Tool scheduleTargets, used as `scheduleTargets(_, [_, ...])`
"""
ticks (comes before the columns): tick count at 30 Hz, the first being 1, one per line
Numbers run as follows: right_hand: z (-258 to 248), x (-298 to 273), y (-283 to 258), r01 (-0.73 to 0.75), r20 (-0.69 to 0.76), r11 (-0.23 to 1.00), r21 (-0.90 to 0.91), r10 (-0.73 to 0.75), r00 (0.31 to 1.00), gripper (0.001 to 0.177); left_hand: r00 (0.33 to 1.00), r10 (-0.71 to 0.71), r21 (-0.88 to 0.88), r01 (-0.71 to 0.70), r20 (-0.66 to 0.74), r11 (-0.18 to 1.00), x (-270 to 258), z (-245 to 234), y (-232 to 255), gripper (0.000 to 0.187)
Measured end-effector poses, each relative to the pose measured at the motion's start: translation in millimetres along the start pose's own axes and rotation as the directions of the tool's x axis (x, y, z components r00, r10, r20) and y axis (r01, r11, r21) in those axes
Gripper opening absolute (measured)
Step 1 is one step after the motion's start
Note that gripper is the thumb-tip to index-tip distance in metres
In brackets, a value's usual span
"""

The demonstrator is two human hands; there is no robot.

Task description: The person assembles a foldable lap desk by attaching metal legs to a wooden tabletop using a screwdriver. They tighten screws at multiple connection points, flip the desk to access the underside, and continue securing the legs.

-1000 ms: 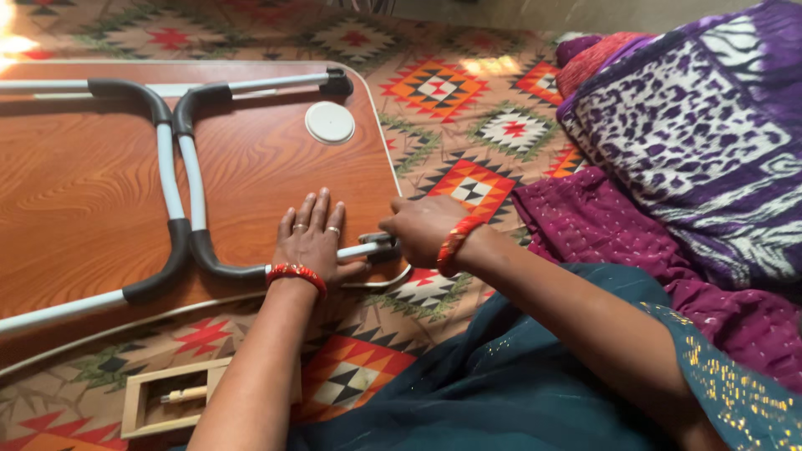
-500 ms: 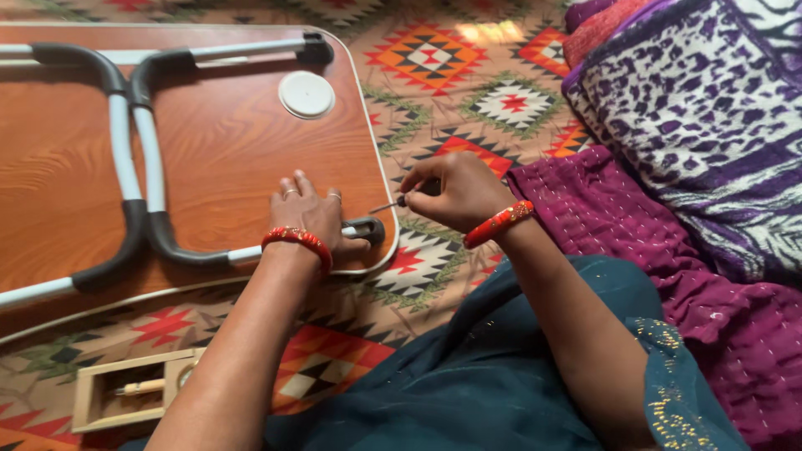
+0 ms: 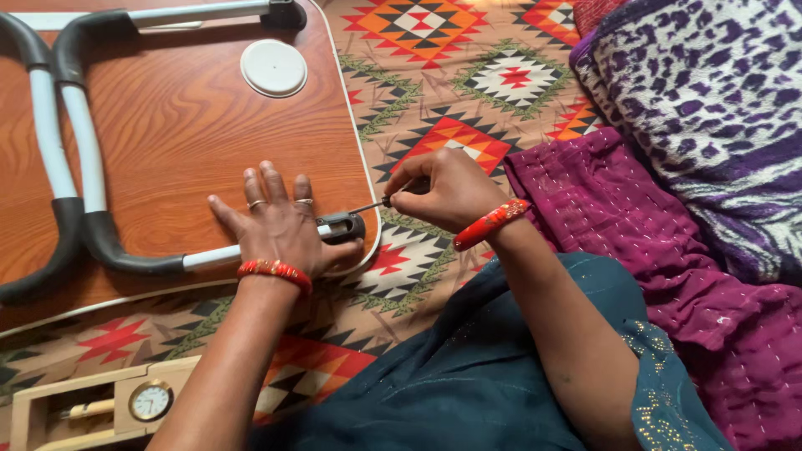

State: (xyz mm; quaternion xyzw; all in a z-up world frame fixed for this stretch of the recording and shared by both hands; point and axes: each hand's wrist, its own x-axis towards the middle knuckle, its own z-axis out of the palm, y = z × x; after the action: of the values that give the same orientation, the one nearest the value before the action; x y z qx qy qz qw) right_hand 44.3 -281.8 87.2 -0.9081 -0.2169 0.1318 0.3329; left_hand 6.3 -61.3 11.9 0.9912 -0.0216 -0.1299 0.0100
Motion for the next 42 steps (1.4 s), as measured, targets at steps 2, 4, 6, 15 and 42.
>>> scheduleTargets(2, [-3, 1, 3, 0.03, 0.026, 0.999, -0.019, -0.029, 0.999, 0.026, 0.998, -0.007, -0.044, 0.004, -0.063, 0.999, -2, 7, 0, 0.133])
scheduleTargets(4, [-5, 3, 3, 0.03, 0.023, 0.997, -0.072, -0.028, 0.999, 0.025, 0.993, -0.004, -0.07, -0.005, -0.117, 0.998, -3, 11, -2, 0.134])
scheduleTargets(6, [-5, 9, 2, 0.013, 0.022, 0.994, -0.106, -0.011, 1.0, 0.024, 0.991, 0.0, -0.077, -0.01, -0.133, 0.997, -1, 12, -3, 0.132])
scheduleTargets(15, [-10, 14, 4, -0.194, 0.186, 0.962, 0.192, 0.158, 0.97, 0.017, 0.962, 0.061, -0.187, -0.113, -0.265, 0.976, 7, 29, -7, 0.119])
scheduleTargets(42, [28, 27, 2, 0.302, -0.298, 0.947, 0.11, -0.258, 0.919, 0.041, 0.95, 0.091, -0.178, -0.15, -0.299, 0.973, 23, 52, -16, 0.081])
